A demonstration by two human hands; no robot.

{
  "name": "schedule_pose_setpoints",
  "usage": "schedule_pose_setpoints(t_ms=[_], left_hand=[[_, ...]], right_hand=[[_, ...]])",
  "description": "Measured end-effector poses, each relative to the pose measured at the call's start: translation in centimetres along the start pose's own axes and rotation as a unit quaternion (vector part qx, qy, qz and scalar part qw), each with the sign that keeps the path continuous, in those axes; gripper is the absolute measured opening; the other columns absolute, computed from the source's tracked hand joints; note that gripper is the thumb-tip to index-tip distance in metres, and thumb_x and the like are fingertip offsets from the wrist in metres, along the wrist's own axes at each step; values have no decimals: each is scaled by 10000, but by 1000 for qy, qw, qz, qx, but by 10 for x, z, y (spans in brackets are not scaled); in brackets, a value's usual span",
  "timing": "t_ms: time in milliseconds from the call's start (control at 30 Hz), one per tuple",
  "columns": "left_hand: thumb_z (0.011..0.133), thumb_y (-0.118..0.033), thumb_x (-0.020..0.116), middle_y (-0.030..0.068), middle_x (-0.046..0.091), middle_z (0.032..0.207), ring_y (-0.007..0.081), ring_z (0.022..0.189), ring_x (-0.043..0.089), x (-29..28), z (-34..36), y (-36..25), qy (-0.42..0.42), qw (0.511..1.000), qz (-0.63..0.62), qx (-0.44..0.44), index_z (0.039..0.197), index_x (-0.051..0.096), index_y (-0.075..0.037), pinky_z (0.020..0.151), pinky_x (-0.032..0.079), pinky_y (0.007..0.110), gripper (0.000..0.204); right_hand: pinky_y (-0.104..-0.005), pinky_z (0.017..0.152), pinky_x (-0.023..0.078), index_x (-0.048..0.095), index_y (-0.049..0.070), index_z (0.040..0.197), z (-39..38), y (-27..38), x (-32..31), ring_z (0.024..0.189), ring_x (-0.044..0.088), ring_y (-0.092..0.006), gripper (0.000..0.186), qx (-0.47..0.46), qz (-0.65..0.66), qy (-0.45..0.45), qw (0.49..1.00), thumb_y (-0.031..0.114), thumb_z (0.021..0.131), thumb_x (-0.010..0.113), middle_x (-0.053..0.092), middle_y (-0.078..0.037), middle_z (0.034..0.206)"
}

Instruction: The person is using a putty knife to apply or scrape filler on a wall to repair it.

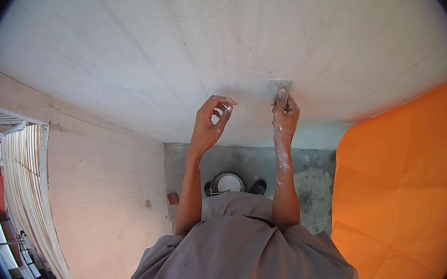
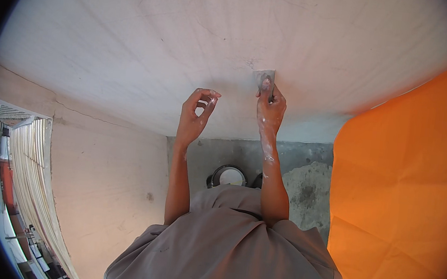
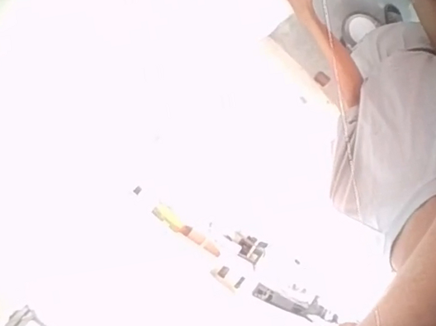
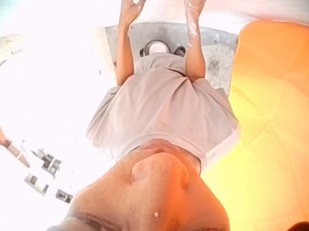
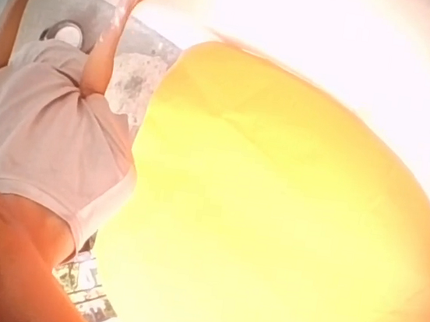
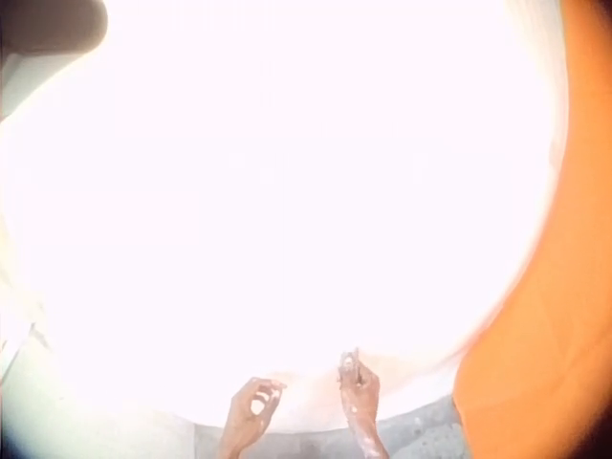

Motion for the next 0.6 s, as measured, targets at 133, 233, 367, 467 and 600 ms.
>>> schedule_pose_setpoints(t_ms=[133, 233, 367, 467, 600], left_hand=[[1028, 1, 647, 33, 754, 1144, 124, 886, 658, -2, -2, 4, -1, 1000, 3, -14, 1150, 685, -56, 757, 493, 292, 139], [1031, -5, 650, 30, 760, 1142, 119, 891, 658, -3, -4, 7, -8, 1000, 11, -28, 1149, 686, -56, 759, 494, 292, 133], [1034, -17, 653, 25, 767, 1134, 111, 907, 664, -6, -5, 11, -9, 999, 12, -39, 1153, 689, -54, 762, 495, 289, 130], [1035, -15, 651, 24, 768, 1131, 112, 915, 668, -7, -4, 12, -5, 999, 13, -40, 1157, 690, -54, 761, 496, 286, 134], [1034, -9, 649, 25, 768, 1131, 117, 920, 671, -3, -4, 9, 9, 999, 7, -31, 1164, 690, -54, 762, 496, 287, 143]], right_hand=[[-389, 623, 466, 709, 27, 905, -2, -19, 23, 641, 573, -152, 537, 157, 161, 99, 969, 503, 1114, 575, 524, -15, 628], [-416, 660, 511, 736, 29, 967, 7, 15, 5, 640, 628, -234, 509, -51, 4, -44, 998, 489, 1113, 572, 613, -69, 644], [-453, 708, 543, 764, 37, 1035, 21, 35, -17, 687, 674, -354, 468, -104, -108, -33, 988, 463, 1104, 582, 715, -140, 741], [-478, 750, 552, 778, 48, 1091, 15, 55, -22, 755, 681, -439, 424, -132, -209, -38, 968, 432, 1093, 599, 759, -192, 852], [-440, 685, 522, 750, 38, 1012, 16, 39, -11, 643, 630, -326, 455, -102, -138, -14, 985, 455, 1099, 592, 675, -137, 710]])
Point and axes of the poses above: each hand's wrist, its own z-axis towards the middle knuckle, its own x-axis out of the palm, y = z × x, the point moved 7 cm from there along z, towards the middle knuckle
